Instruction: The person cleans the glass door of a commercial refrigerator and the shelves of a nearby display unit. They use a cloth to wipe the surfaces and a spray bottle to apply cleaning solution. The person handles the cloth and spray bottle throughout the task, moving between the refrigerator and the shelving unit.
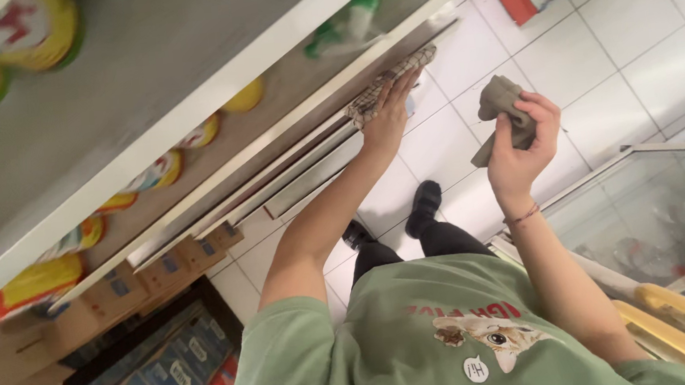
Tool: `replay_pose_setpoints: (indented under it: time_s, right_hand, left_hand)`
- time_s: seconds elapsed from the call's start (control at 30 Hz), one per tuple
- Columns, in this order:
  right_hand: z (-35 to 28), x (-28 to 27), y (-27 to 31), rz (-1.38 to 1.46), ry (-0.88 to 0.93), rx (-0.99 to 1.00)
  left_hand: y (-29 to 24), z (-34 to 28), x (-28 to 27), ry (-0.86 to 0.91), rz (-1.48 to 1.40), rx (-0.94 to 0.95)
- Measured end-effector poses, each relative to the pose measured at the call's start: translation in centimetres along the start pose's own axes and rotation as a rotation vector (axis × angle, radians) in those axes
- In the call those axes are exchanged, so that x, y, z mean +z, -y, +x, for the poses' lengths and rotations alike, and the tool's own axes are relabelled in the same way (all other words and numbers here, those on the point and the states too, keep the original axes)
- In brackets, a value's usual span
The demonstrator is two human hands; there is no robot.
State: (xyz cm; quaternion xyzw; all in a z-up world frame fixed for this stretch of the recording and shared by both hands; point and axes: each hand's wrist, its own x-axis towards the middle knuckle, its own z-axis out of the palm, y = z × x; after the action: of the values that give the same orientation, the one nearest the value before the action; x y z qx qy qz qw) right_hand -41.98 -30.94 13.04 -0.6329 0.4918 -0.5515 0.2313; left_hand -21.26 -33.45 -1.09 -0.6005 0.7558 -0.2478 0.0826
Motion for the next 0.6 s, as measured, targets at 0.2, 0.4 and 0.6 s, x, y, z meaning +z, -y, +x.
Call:
replay_pose_setpoints:
  time_s: [0.2, 0.4, 0.6]
  right_hand:
    - [1.8, -2.9, -3.2, 0.000, -0.054, 0.056]
    - [2.8, -4.7, -5.3, -0.029, -0.075, 0.090]
    - [3.3, -4.6, -6.2, 0.013, -0.045, 0.078]
  left_hand:
    - [-3.6, 8.0, -0.1, 0.006, 0.014, 0.030]
    - [-6.2, 11.9, 1.0, -0.052, 0.077, -0.016]
    - [-3.7, 6.7, 1.8, -0.083, -0.065, -0.030]
